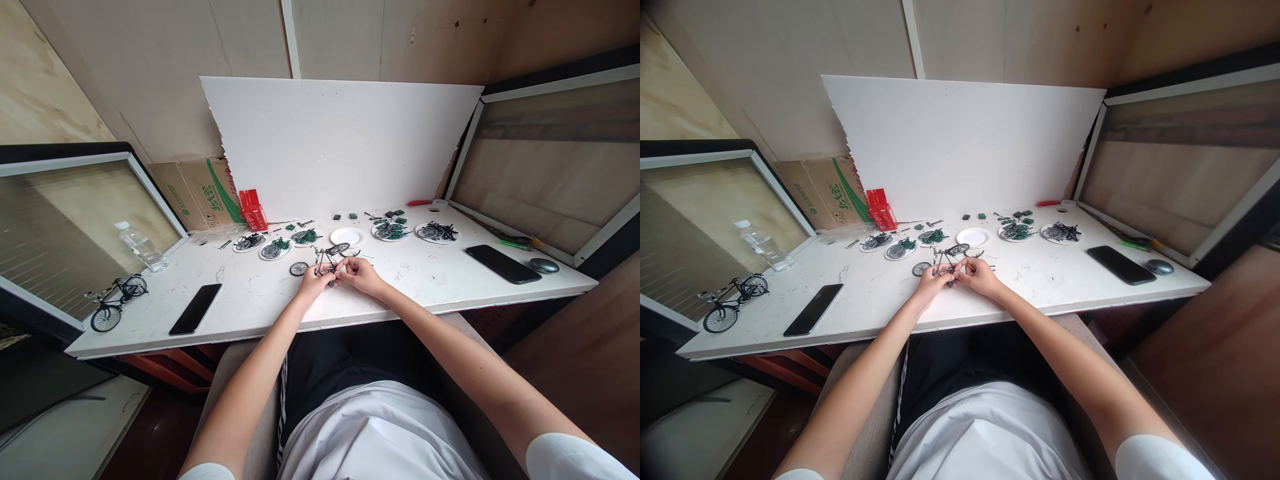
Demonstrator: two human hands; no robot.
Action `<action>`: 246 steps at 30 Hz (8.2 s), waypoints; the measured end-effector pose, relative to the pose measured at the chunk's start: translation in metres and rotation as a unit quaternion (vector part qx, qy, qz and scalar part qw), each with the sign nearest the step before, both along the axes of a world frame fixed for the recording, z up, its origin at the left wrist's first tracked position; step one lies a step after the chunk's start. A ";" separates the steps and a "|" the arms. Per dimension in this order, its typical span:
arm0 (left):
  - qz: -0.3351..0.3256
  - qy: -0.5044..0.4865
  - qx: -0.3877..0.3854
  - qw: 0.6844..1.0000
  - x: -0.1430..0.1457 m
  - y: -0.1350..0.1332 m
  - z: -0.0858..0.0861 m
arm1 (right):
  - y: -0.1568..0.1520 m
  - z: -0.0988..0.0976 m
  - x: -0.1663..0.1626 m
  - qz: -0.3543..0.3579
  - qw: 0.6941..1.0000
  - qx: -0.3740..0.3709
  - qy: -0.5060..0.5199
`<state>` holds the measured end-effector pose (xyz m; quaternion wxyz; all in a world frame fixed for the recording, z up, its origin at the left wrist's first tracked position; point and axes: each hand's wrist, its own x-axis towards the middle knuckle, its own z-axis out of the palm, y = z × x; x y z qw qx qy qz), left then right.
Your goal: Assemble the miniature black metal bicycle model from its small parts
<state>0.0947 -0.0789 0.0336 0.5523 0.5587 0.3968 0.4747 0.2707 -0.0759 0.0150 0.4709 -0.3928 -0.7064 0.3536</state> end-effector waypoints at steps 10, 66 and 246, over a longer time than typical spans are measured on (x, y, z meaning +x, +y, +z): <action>0.001 -0.001 0.000 1.000 0.000 0.000 -0.001 | -0.001 0.001 0.000 0.007 1.000 0.001 0.002; -0.005 0.004 0.008 1.000 0.000 -0.001 0.001 | 0.004 -0.006 0.001 0.019 1.000 -0.008 0.007; -0.006 0.032 0.018 0.999 0.002 0.001 -0.001 | 0.007 -0.011 0.000 0.064 0.997 -0.032 0.017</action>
